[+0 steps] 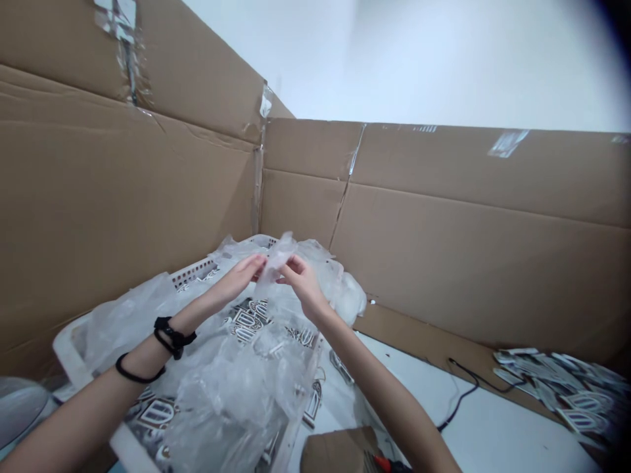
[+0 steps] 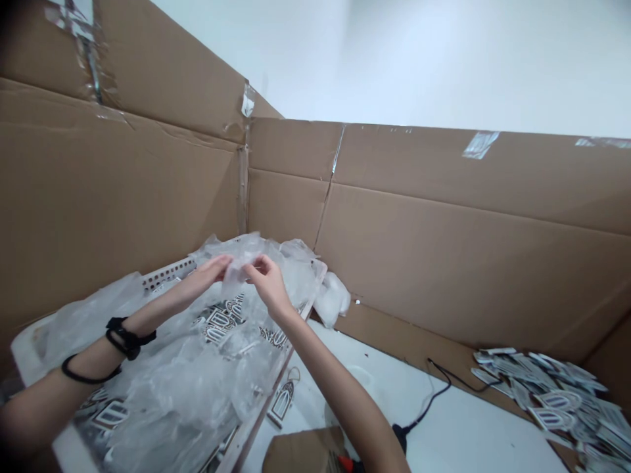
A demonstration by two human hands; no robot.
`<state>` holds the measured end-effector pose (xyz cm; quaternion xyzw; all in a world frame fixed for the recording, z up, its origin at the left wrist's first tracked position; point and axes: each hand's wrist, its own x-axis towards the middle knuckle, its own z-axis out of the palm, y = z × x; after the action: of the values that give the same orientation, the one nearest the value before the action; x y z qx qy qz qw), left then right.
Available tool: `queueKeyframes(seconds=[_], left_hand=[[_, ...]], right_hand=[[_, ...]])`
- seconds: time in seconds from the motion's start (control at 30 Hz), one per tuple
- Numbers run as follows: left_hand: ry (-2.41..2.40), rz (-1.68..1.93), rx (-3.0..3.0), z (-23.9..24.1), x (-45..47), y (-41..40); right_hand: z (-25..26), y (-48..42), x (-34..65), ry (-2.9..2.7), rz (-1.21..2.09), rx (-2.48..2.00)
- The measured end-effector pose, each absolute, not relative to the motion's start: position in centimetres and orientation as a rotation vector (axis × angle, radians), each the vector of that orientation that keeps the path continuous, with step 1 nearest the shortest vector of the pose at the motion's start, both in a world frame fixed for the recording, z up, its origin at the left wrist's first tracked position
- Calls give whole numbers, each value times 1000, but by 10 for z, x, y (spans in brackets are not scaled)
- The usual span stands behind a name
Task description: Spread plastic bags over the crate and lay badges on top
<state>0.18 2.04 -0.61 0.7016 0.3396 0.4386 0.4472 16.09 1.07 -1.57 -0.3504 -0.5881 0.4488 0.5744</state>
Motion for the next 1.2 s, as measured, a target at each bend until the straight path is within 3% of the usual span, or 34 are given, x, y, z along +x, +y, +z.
queueKeyframes(seconds=[0.2,0.43,0.83,1.1,1.2], left_hand=[[1142,1341,2013,-7,-1,18],[1116,1567,1849,0,-12,31],[1060,1635,1588,-4,-12,31],[920,1630,1492,-3,-9,33],[896,1620,1497,-4,-5,30]], right_hand=[[-19,22,148,-1332,1059,-777],[-24,24,157,-1151,1101,-657],[-22,15,153,-1241,1508,-543],[-15,7,156,-1250,915,-789],[-9,4,154,-1298,934,-849]])
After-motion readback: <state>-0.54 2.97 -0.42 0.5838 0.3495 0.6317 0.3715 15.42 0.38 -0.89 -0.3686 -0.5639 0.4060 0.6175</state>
